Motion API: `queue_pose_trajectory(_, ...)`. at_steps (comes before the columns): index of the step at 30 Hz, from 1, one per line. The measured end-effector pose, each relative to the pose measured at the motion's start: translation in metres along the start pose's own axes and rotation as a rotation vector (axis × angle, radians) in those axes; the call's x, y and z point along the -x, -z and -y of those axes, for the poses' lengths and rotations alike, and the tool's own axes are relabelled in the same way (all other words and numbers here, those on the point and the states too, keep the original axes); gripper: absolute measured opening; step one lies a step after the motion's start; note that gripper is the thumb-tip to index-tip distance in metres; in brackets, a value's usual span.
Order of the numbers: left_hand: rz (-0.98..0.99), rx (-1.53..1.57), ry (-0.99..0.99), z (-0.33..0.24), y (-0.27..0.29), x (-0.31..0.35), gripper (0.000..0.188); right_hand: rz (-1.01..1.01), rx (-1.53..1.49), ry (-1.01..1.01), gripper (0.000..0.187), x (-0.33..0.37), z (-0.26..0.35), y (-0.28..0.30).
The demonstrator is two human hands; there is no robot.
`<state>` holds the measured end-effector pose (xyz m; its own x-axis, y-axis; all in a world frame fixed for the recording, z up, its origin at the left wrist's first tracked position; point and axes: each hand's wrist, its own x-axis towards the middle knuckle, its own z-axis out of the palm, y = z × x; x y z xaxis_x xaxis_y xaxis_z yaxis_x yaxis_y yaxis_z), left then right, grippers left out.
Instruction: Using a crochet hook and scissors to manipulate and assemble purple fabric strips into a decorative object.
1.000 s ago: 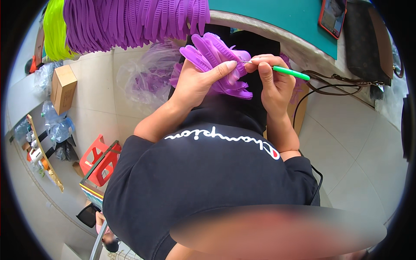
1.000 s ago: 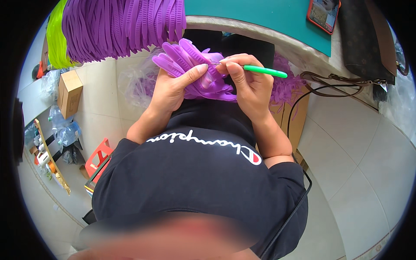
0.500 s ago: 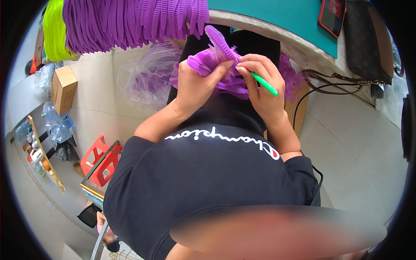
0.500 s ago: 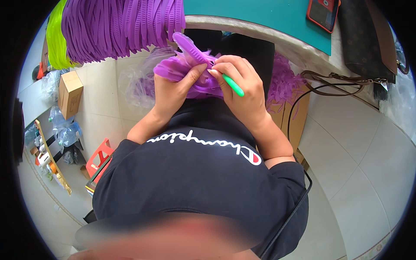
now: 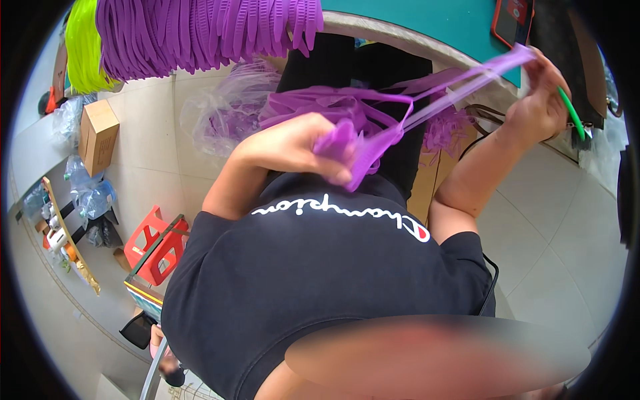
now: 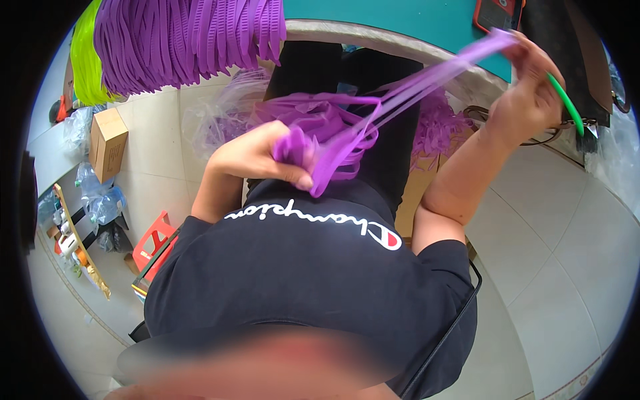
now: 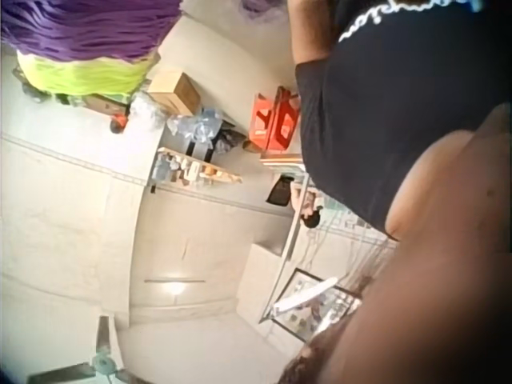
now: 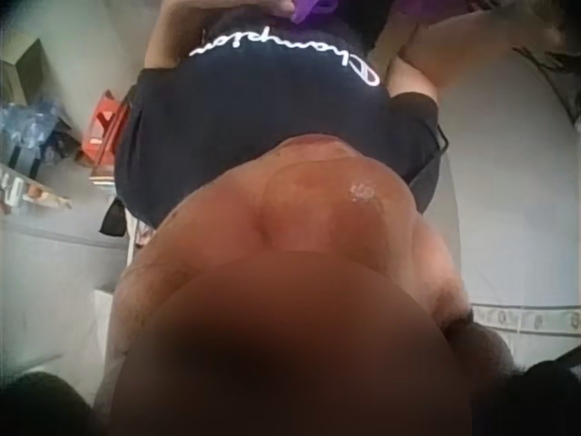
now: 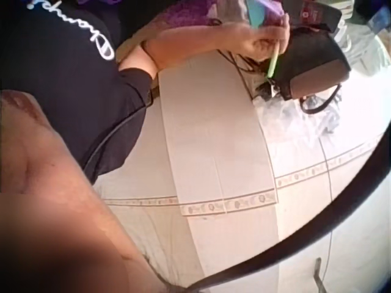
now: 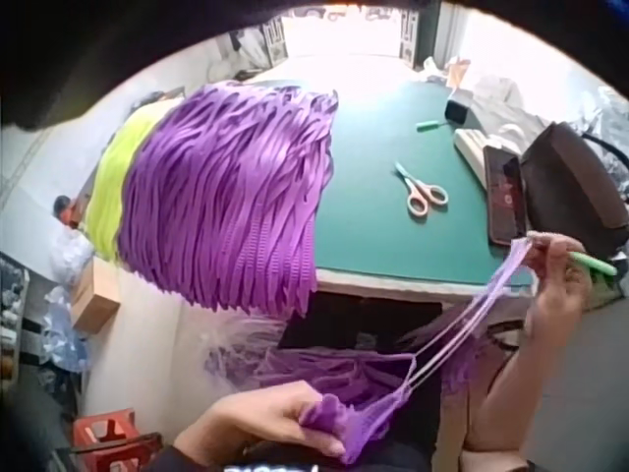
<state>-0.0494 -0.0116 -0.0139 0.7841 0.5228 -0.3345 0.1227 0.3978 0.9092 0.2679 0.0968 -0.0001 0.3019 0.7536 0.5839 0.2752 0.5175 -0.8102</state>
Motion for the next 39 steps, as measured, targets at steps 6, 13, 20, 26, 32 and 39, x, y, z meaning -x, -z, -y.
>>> queue_pose_trajectory(6,-0.578,0.51,-0.324,0.0,-0.003,-0.031,0.012,0.44,-0.252,-0.425,0.022,0.061,0.034,-0.031)
queue_pose_trajectory(13,-0.794,0.482,-0.356,0.002,-0.013,-0.036,0.012,0.625,-0.019,0.371,0.016,0.112,0.051,-0.069)
queue_pose_trajectory(20,-0.836,0.508,-0.366,0.0,-0.014,-0.035,0.012,0.639,0.043,0.414,0.021,0.115,0.048,-0.069)
queue_pose_trajectory(26,-0.916,0.273,-0.386,0.002,-0.014,-0.036,0.012,0.678,0.344,0.374,0.014,0.113,0.063,-0.067)
queue_pose_trajectory(32,-0.805,0.327,-0.34,0.004,-0.009,-0.031,0.014,0.761,-0.216,-0.586,0.011,0.101,0.08,-0.053)
queue_pose_trajectory(39,-0.778,0.316,-0.403,0.01,-0.013,-0.037,0.025,0.634,-0.502,-0.647,0.032,0.117,0.048,-0.069)
